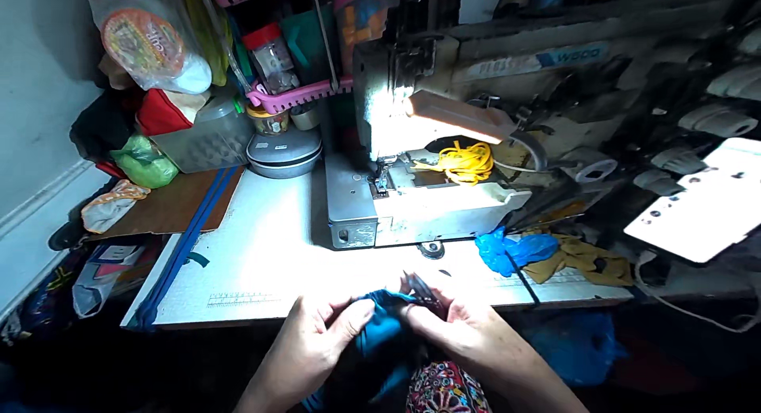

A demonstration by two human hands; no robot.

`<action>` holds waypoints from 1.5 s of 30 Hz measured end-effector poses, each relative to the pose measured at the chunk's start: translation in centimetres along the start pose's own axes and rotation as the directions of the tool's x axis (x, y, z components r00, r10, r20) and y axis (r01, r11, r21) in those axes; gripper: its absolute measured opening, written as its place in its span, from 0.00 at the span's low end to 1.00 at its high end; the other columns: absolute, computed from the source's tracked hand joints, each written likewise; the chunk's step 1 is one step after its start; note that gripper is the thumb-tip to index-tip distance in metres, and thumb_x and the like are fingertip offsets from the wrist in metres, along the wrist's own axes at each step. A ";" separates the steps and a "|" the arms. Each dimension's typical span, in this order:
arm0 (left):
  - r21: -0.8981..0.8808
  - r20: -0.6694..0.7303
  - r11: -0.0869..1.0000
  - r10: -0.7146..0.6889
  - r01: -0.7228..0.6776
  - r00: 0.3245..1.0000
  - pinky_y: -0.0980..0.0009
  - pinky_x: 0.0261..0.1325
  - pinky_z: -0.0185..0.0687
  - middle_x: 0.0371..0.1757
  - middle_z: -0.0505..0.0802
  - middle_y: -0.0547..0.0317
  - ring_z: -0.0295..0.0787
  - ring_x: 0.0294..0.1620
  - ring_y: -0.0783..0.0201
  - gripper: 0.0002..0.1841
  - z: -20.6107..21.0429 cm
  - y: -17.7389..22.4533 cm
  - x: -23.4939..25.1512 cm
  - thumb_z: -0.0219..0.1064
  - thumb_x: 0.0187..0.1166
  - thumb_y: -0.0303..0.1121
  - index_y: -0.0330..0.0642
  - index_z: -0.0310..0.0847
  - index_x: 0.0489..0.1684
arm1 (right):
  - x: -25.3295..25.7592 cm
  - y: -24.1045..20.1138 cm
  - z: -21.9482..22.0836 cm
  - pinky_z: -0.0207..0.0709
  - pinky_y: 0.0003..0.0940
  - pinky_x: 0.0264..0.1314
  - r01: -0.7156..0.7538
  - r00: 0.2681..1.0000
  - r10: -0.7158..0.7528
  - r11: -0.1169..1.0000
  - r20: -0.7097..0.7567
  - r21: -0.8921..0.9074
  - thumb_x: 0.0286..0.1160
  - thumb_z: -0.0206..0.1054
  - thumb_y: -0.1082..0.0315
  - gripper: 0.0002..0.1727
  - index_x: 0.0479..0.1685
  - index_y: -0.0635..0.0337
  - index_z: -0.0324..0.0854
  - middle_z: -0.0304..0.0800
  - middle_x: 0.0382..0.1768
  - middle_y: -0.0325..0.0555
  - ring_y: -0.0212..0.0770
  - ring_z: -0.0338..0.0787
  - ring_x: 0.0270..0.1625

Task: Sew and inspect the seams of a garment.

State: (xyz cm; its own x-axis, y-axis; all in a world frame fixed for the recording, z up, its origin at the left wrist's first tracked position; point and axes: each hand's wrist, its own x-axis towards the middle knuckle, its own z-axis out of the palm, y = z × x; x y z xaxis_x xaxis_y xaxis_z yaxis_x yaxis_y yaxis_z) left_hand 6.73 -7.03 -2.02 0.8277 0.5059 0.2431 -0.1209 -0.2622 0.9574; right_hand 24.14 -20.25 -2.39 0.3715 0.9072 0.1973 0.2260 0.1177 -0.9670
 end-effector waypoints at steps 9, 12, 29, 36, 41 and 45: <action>-0.458 -0.132 0.886 -0.142 0.067 0.981 0.74 0.51 0.88 0.37 0.94 0.63 0.92 0.41 0.74 0.09 -1.7 -1.3 -1.0 0.65 0.84 0.36 0.46 0.90 0.38 | -1.4 1.6 -2.2 0.64 0.14 0.15 -0.196 0.976 0.217 0.935 -0.037 0.296 0.76 0.71 0.56 0.05 0.37 0.42 0.82 0.72 0.14 0.21 0.17 0.67 0.13; -0.366 -0.155 0.930 -0.095 0.032 0.983 0.78 0.47 0.87 0.33 0.93 0.67 0.90 0.37 0.77 0.09 -2.6 -1.6 -1.5 0.67 0.83 0.39 0.48 0.90 0.36 | -1.3 1.1 -2.2 0.63 0.12 0.15 -0.089 0.975 0.152 0.934 -0.160 0.346 0.77 0.71 0.60 0.04 0.35 0.44 0.83 0.74 0.17 0.24 0.16 0.68 0.14; 0.024 0.034 0.999 -0.049 0.048 0.998 0.83 0.51 0.83 0.39 0.92 0.76 0.86 0.43 0.86 0.14 -1.1 -0.8 -1.3 0.67 0.83 0.43 0.42 0.90 0.43 | -0.4 -0.8 1.0 0.68 0.10 0.24 -0.058 0.998 0.060 0.988 -0.012 0.143 0.80 0.66 0.64 0.05 0.44 0.50 0.86 0.81 0.25 0.17 0.11 0.72 0.22; -0.356 -0.259 0.934 -0.143 0.043 0.955 0.74 0.52 0.88 0.39 0.95 0.65 0.92 0.43 0.74 0.11 -2.7 -0.8 -1.3 0.62 0.85 0.36 0.47 0.91 0.39 | -1.4 2.5 -0.8 0.68 0.15 0.21 -0.189 0.981 0.182 0.975 0.070 0.113 0.78 0.67 0.61 0.06 0.43 0.51 0.84 0.77 0.20 0.22 0.16 0.72 0.19; -0.110 -0.276 0.994 -0.042 0.012 0.960 0.77 0.55 0.86 0.43 0.95 0.65 0.91 0.47 0.75 0.09 -3.5 -1.5 -2.3 0.64 0.85 0.34 0.43 0.91 0.46 | -1.3 1.3 -1.7 0.62 0.13 0.16 -0.134 0.985 0.160 0.937 -0.056 0.322 0.81 0.69 0.55 0.08 0.33 0.41 0.82 0.70 0.14 0.21 0.16 0.67 0.14; 0.035 -0.289 0.999 0.024 -0.014 0.957 0.83 0.47 0.85 0.37 0.95 0.71 0.89 0.39 0.81 0.08 -4.2 -0.8 -2.9 0.67 0.82 0.36 0.47 0.92 0.40 | -1.0 1.1 -1.8 0.64 0.12 0.16 -0.062 0.985 0.117 0.928 -0.129 0.368 0.80 0.69 0.58 0.08 0.31 0.42 0.83 0.72 0.14 0.23 0.16 0.68 0.14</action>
State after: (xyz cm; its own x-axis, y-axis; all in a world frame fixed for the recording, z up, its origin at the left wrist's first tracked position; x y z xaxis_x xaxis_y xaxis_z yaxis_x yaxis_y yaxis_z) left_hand 2.13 -4.84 -2.82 0.6309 0.7152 0.3006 -0.1134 -0.2983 0.9477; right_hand 25.62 -21.72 -3.34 0.5081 0.8553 0.1018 -0.1445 0.2012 -0.9688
